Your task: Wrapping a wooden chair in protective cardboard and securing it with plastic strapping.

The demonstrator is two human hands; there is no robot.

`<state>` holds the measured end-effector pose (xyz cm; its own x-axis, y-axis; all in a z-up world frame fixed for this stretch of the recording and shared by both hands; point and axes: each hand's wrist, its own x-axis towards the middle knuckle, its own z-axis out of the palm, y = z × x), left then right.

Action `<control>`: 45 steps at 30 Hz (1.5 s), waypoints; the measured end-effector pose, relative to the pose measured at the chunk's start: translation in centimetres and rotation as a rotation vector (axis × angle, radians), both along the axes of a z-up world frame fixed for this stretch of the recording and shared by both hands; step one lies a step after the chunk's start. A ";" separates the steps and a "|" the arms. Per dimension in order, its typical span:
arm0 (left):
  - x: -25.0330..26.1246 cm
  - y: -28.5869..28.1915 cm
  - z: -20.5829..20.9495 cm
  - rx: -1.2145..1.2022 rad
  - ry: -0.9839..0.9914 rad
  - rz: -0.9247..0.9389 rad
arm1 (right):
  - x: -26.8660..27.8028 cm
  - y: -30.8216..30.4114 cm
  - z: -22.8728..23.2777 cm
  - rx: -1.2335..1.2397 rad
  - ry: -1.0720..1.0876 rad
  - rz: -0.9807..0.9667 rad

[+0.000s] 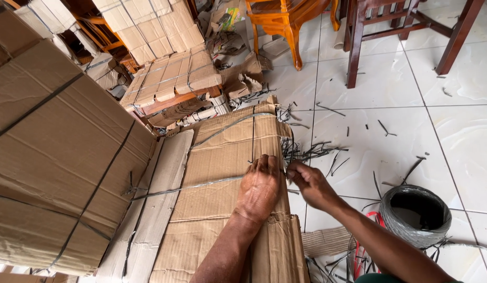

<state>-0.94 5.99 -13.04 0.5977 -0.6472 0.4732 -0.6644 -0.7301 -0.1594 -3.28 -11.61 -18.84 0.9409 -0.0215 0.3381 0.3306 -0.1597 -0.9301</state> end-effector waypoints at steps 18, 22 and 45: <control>-1.2 0.0 4.0 -0.420 0.566 0.106 | -2.2 -0.4 3.2 -0.561 -0.059 -0.071; -1.2 -0.3 4.0 -0.529 0.677 0.044 | -2.2 0.0 3.5 -0.637 -0.074 -0.078; -2.3 -0.7 5.0 -0.547 0.629 -0.162 | -3.3 -3.4 1.7 -0.826 -0.445 -0.221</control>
<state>-3.20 5.29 -8.08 0.7742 -0.5239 0.3552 -0.6140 -0.4852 0.6226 -6.58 -15.00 -17.13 0.7258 0.2225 0.6509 0.5103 -0.8087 -0.2926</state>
